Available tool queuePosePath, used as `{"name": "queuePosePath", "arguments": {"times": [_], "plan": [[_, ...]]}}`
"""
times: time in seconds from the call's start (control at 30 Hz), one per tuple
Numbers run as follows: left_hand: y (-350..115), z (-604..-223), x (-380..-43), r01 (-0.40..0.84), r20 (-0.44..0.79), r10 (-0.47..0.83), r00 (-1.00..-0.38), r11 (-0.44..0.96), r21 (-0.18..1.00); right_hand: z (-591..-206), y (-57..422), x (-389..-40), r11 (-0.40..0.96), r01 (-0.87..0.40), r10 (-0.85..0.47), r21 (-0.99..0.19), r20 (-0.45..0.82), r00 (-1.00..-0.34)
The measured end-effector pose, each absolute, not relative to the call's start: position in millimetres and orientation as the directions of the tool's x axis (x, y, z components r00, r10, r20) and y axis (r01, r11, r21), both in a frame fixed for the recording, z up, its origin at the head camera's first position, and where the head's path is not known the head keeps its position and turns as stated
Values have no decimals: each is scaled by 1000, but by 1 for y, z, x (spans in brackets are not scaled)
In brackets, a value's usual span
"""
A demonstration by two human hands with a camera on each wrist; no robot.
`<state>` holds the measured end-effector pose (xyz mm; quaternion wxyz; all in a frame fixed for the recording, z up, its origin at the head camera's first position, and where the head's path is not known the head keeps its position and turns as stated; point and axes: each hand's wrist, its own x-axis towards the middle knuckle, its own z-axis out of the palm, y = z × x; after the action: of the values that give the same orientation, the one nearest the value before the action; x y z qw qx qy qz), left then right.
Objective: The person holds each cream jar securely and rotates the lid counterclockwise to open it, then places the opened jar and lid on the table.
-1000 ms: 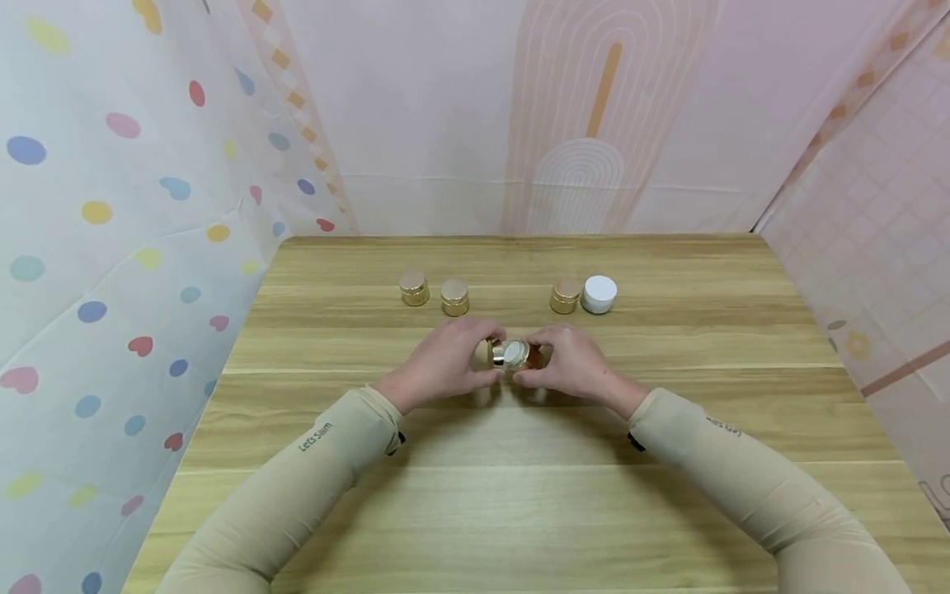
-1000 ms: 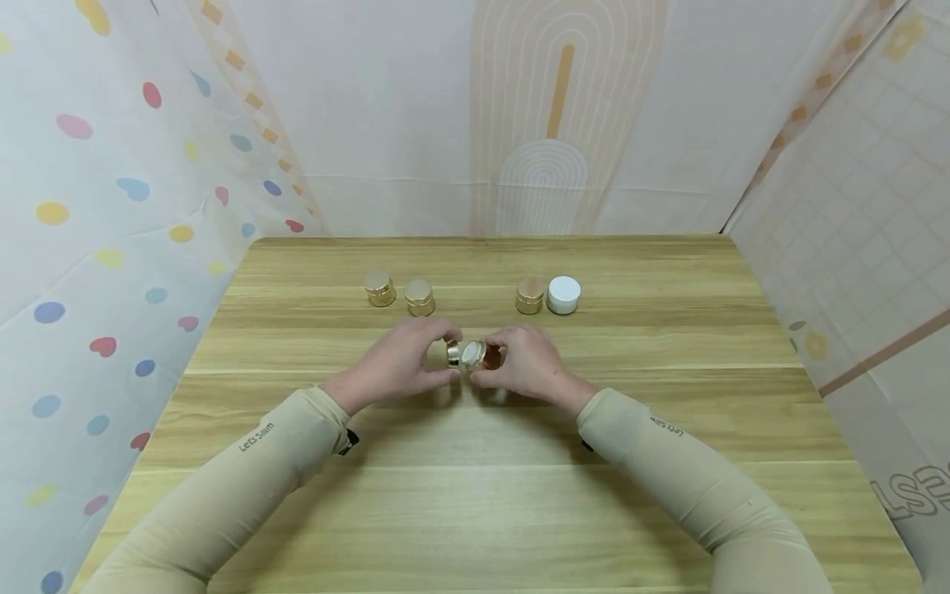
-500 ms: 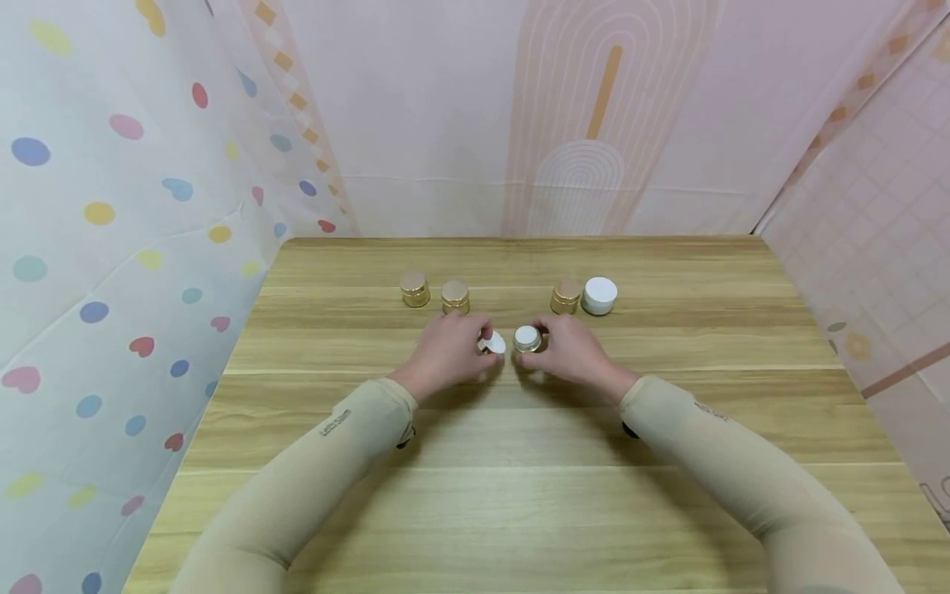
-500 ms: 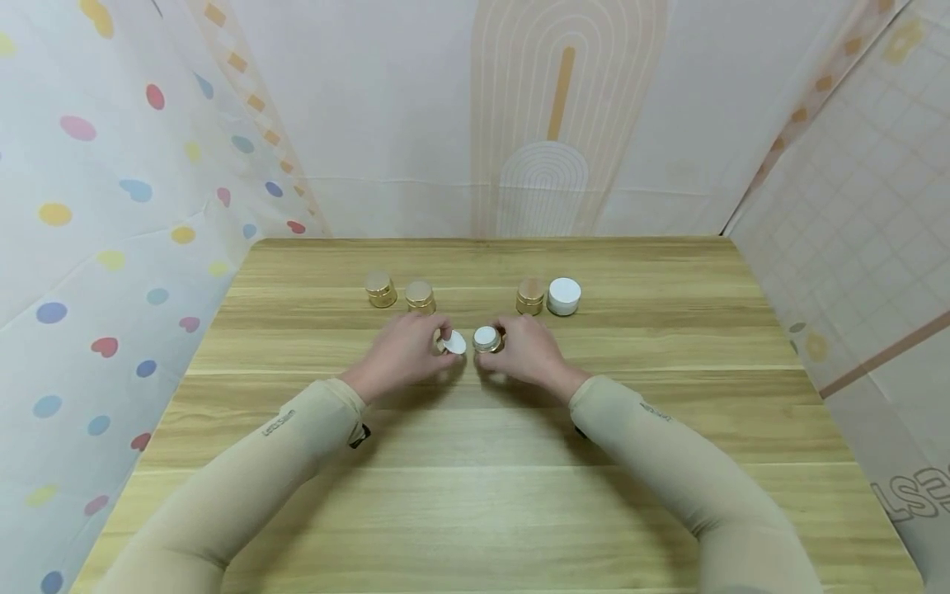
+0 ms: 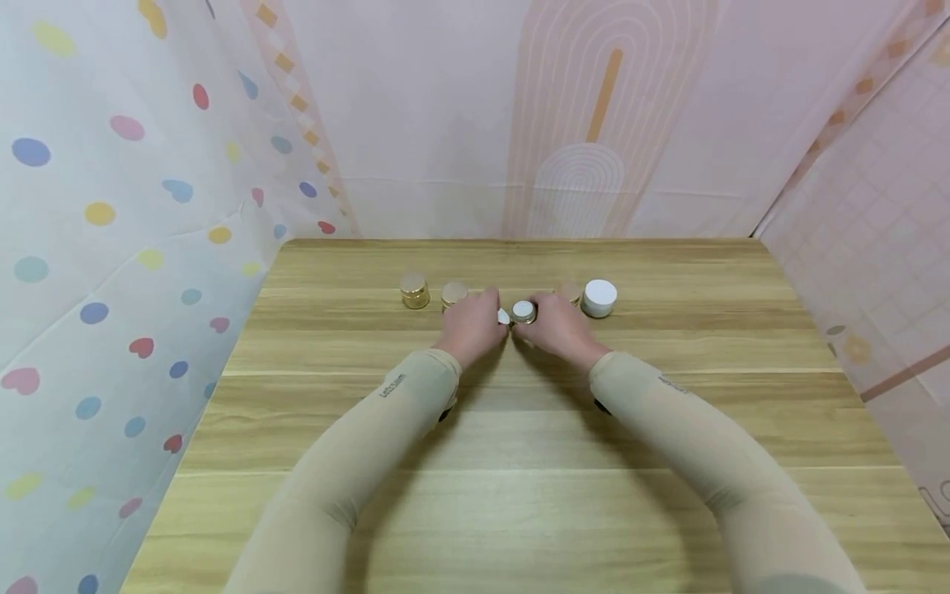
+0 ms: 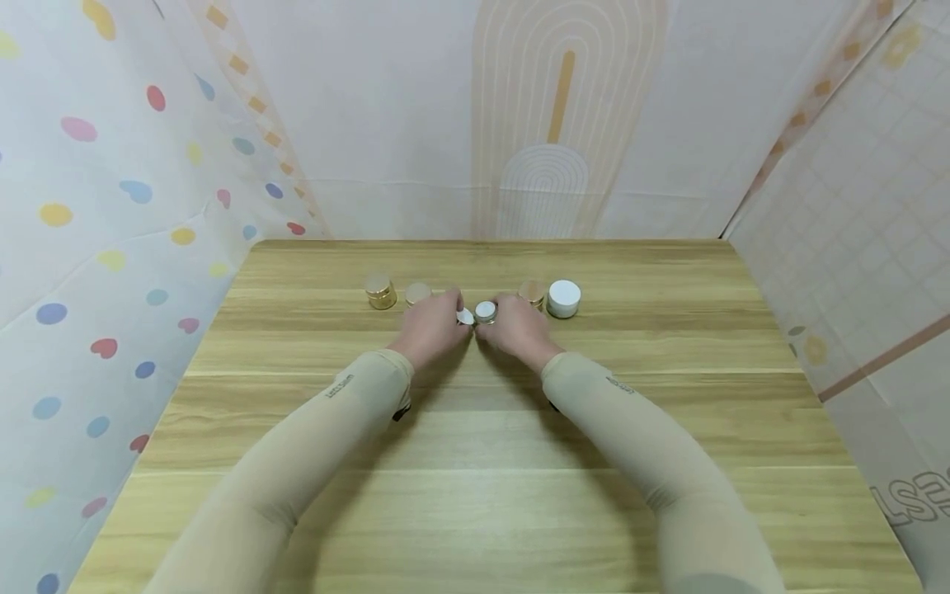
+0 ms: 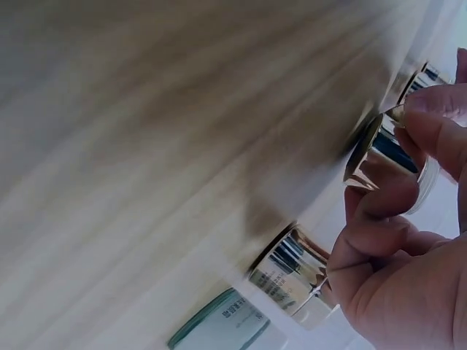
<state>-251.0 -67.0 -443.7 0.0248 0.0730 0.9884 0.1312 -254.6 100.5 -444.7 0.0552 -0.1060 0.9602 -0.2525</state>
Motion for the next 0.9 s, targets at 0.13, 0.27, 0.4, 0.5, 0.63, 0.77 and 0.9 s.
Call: {"name": "queuePosePath", "arguments": {"times": [0.13,0.27,0.4,0.5,0.63,0.77,0.9], "plan": [[-63,-444,-261,87,-54,106,-993,957,277,-443,94,-263,854,-126,-190,-504,-77,-979],[-59,-443,-271,29,-82,55,-995,957,290,-440,84,-270,883,-111,-168,-457,-86,-982],[-54,-442,-279,-7,-103,25,-994,953,303,-437,75,-276,913,-98,-137,-396,-72,-988],[-51,-442,-282,-21,-111,14,-994,948,316,-436,71,-280,926,-80,-114,-369,-71,-991],[-51,-444,-283,-25,-103,9,-995,947,321,-436,68,-281,935,-72,-105,-347,-79,-991],[-52,-444,-280,-17,-89,12,-996,947,322,-435,68,-279,934,-91,-124,-346,-73,-990],[-50,-435,-269,32,-49,51,-998,942,333,-423,79,-270,923,-147,-174,-356,-43,-984]]}}
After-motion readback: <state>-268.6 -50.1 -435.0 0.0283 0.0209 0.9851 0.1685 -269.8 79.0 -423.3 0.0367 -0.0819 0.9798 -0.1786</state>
